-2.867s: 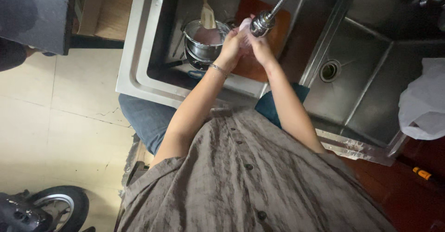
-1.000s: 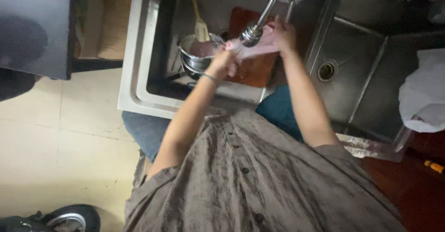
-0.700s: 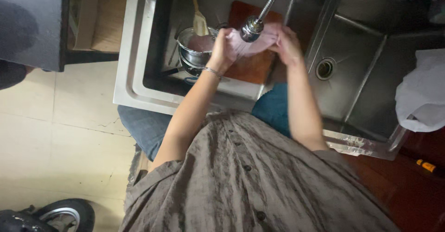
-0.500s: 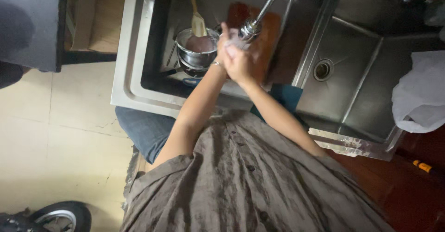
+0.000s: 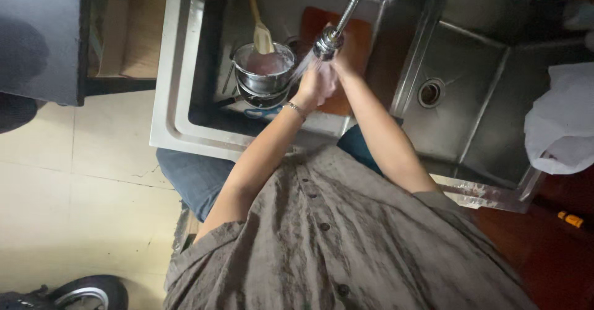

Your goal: The person glazes heart-shaped donuts with red glaze. They hold a donut in one hand, use a knife to spread and smooth the red glaze over its surface, place the finished donut on a tray with others, wipe their hands and the knife on a cloth, wash the cloth under a sink tap, and return to glaze more donuts.

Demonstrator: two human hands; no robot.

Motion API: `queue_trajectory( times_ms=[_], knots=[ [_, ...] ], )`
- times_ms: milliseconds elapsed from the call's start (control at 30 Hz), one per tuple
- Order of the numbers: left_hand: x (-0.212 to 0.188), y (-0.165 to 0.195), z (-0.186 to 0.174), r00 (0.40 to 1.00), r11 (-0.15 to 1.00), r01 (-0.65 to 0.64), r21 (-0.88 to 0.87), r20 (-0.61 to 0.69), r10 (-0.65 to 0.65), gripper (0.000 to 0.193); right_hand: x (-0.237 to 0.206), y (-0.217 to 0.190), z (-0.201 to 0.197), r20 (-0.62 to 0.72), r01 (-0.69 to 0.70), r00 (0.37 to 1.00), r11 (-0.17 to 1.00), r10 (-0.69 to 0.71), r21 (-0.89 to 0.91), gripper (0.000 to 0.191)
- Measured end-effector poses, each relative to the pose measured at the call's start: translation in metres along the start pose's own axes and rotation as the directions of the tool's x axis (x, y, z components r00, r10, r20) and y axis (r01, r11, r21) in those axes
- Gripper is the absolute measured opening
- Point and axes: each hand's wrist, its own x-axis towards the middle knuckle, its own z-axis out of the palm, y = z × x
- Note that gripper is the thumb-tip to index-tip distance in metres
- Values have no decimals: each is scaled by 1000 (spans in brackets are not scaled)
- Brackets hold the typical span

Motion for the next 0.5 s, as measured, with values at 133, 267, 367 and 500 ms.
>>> queue_trajectory(
  times_ms=[133, 267, 367, 500],
  knots=[
    [-4, 13, -14, 899, 543, -337, 769, 91, 429, 56, -1, -9, -35, 171, -138, 965, 936, 201, -323, 9],
    [-19, 33, -12, 488, -244, -640, 728, 631, 602, 62, -23, -20, -44, 456, -337, 793, 914, 404, -224, 21],
    [-21, 36, -5, 816, 242, -540, 806, 433, 383, 61, -20, -21, -52, 508, -392, 804, 918, 309, 62, 25],
    [-9, 33, -7, 850, 147, -440, 886, 357, 387, 45, 4, -21, -78, 373, -237, 897, 970, 238, -49, 17]
  ],
)
